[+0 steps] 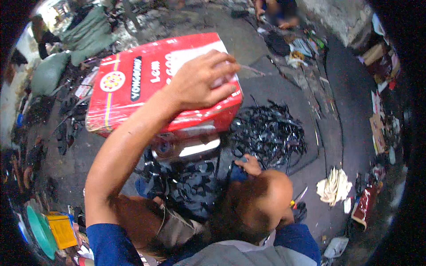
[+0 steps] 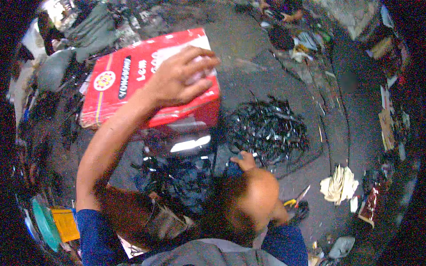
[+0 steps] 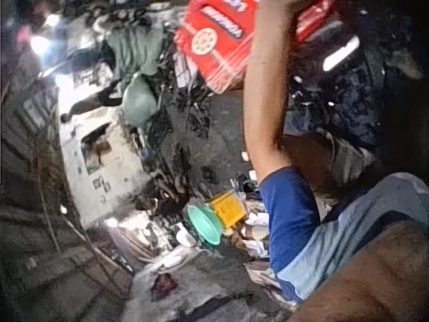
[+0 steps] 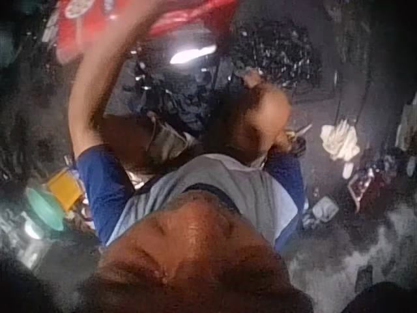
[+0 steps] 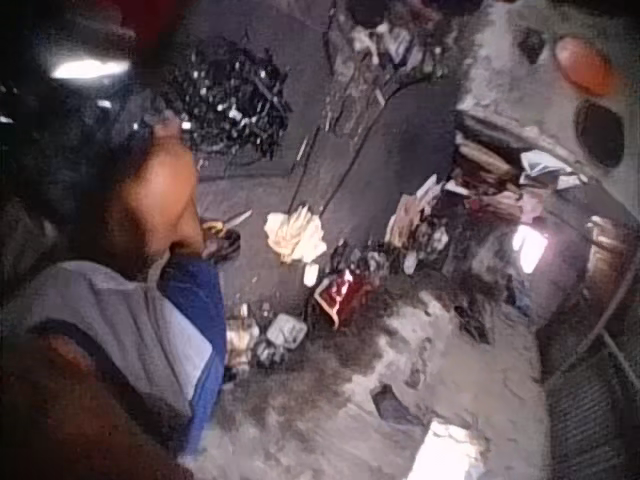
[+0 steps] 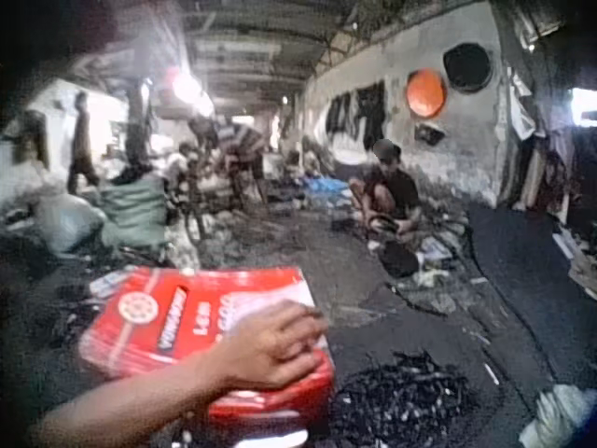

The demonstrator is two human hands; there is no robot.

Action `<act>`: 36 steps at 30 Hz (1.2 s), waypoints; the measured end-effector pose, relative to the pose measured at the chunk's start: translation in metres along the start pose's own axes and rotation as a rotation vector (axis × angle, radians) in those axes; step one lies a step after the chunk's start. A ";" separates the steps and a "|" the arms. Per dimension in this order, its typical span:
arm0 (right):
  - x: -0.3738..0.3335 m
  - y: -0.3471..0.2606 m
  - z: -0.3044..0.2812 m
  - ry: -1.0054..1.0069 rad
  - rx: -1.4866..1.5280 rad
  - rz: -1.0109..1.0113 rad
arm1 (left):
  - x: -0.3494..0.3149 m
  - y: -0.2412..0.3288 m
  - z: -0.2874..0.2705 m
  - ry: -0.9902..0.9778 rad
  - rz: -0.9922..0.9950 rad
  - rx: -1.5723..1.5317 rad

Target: The person sits on the floor and repeatedly cuts black straps from a red cardboard box using a small blade. The cut strap pieces are dropped onto a pile on the floor.

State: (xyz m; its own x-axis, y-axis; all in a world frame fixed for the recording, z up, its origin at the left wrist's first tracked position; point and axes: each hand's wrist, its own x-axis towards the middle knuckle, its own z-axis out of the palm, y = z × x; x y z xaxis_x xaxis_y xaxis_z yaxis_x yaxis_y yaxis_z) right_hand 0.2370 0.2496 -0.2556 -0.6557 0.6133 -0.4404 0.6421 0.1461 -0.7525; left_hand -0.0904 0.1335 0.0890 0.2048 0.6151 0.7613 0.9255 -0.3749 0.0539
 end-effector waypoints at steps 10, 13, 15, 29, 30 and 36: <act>-0.064 -0.273 -0.111 -0.672 -0.328 -0.332 | -0.019 0.133 -0.019 -0.562 -0.419 -0.446; -0.004 -0.150 -0.076 -0.563 -0.661 -0.290 | -0.035 0.173 -0.040 -1.076 -0.154 -0.152; 0.026 -0.047 -0.014 -0.278 -0.500 -0.584 | -0.054 0.191 -0.047 -1.238 -0.132 -0.169; 0.029 -0.072 0.016 -0.901 -0.512 -0.322 | -0.089 0.143 -0.050 -0.928 -0.359 -0.247; 0.019 -0.102 0.000 -0.970 -0.405 -0.335 | -0.096 0.134 -0.036 -0.898 -0.377 -0.287; -0.082 -0.298 -0.084 -0.946 -0.158 -0.519 | -0.079 0.137 -0.019 -0.536 -0.735 -0.668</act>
State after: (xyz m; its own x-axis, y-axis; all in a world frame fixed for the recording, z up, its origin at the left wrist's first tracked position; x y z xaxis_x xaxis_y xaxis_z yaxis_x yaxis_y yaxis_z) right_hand 0.1331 0.2209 0.0456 -0.8583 -0.3876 -0.3363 0.1983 0.3540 -0.9140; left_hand 0.0144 0.0206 0.0487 -0.0603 0.9975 0.0356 0.5549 0.0038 0.8319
